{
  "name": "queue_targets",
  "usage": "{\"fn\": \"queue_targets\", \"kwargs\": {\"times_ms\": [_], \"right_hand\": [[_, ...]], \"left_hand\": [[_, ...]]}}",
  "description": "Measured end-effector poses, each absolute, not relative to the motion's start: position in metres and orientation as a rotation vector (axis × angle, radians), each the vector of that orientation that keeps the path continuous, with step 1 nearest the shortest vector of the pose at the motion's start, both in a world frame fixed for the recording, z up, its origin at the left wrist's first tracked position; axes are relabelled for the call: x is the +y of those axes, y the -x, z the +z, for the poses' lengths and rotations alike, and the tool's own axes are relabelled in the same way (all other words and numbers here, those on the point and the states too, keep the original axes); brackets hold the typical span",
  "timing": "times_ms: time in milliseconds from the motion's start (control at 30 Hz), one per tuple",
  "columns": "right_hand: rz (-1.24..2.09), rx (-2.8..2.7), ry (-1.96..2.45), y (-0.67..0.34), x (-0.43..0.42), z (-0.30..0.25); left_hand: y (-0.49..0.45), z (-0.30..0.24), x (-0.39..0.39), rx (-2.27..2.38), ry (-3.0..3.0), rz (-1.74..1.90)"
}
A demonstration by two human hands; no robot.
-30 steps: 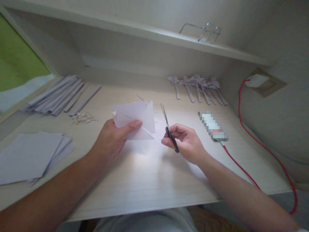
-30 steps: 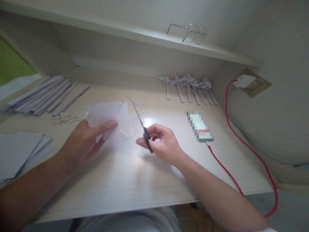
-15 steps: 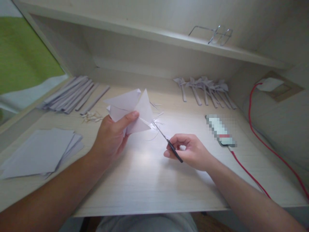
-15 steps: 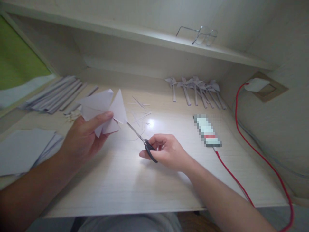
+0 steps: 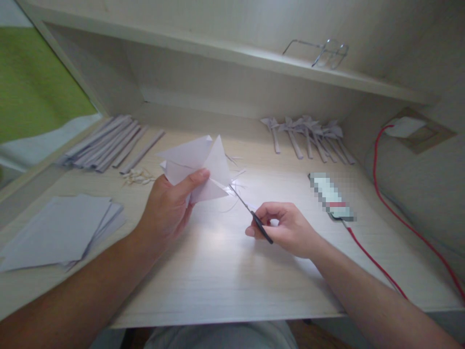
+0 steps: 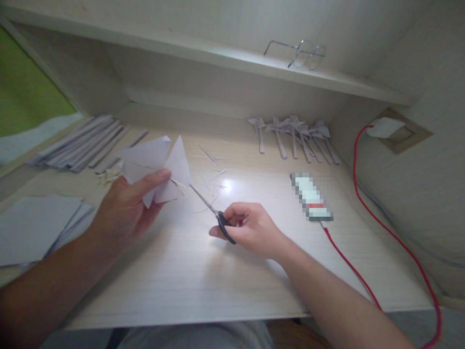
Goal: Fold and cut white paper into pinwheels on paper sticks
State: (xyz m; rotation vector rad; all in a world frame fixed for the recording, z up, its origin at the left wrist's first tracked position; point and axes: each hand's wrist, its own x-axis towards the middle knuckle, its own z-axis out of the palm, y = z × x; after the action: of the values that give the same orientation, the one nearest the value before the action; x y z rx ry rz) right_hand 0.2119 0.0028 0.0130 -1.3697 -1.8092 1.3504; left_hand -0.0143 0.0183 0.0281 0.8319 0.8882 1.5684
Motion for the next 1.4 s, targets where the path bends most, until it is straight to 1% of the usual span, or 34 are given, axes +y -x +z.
{"fn": "queue_targets", "kwargs": {"times_ms": [400,600,700,767,900,967,1067,1133,1200,1300,1400], "right_hand": [[1.401,-1.764,1.32,-0.21,0.002,0.015],[1.573,-1.734,1.376,-0.213,0.003,0.011],[1.514,-1.674,1.356,-0.213,0.007,0.009],[1.386,-1.577,1.312,-0.215,0.01,0.009],[1.193,-1.396,1.184,-0.218,0.014,0.01],[1.192,-1.413,1.117,-0.22,0.014,0.009],[1.239,-1.499,1.088,-0.219,0.011,0.006],[1.236,-1.525,1.113,-0.218,0.01,0.004],[1.213,-1.508,1.146,-0.218,0.009,0.004],[1.199,-1.446,1.203,-0.218,0.009,0.006],[1.204,-1.422,1.243,-0.217,0.009,0.008]], "left_hand": [[0.014,0.028,0.019,0.932,-0.844,1.554],[0.015,0.029,0.021,0.997,-0.846,1.59],[0.018,0.026,0.021,1.069,-0.89,1.556],[0.021,0.024,0.021,1.16,-0.97,1.415],[0.02,0.02,0.017,1.278,-1.198,0.864],[0.018,0.021,0.013,1.222,-1.261,0.651],[0.016,0.021,0.01,1.131,-1.305,0.521],[0.017,0.02,0.01,1.108,-1.341,0.52],[0.019,0.018,0.011,1.121,-1.376,0.593],[0.021,0.016,0.016,1.161,-1.335,0.775],[0.021,0.015,0.018,1.087,-1.175,0.968]]}}
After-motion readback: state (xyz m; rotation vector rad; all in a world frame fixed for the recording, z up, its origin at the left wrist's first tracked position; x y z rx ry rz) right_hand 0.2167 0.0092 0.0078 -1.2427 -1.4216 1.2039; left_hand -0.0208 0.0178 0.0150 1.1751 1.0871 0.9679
